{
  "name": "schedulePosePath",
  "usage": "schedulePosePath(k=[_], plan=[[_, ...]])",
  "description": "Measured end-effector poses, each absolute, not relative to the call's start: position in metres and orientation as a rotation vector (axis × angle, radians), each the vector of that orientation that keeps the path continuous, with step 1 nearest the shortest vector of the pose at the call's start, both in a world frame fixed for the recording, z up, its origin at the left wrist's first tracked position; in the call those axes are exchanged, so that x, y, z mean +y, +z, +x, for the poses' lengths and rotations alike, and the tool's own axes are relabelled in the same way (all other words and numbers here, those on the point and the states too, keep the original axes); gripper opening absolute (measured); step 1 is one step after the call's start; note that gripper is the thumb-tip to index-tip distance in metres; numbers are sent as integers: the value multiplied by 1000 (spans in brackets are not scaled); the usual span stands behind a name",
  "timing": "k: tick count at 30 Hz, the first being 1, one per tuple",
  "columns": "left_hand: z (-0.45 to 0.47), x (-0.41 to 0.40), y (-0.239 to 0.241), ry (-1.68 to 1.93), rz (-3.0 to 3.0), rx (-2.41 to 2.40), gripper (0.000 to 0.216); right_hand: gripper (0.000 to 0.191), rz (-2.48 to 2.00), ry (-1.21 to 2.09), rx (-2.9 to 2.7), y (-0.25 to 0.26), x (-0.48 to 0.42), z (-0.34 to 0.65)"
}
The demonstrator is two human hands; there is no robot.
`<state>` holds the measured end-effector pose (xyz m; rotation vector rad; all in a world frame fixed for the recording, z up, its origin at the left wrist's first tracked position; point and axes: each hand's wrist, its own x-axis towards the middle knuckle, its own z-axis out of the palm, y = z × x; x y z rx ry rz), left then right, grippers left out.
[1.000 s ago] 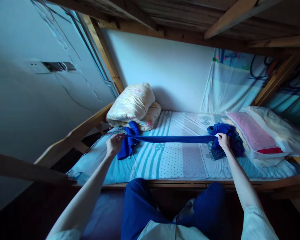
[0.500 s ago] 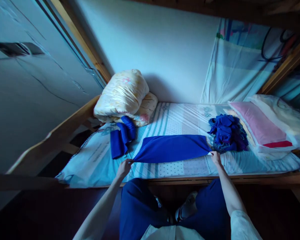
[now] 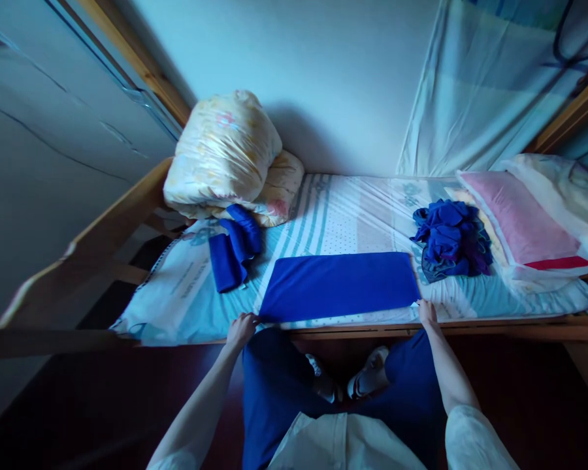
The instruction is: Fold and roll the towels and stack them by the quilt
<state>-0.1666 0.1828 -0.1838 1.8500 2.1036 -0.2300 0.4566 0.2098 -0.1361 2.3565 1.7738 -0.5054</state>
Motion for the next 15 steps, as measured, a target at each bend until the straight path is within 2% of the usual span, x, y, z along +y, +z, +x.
schedulePosePath(k=[4,8,12,15], plan=[[-144,198,-177,-226,1901,2139,34,38,2269,-474,1584,-128,204,442],[-84,219,-181,174,1900,2190,45,43,2196,-408,1505,-122,200,423],[-12,228,-209,435,1736,2133,54,46,2197,-328,1595,-120,205,392],[18,224,-237,608,1671,2138,58,59,2183,-300,1852,-132,215,349]])
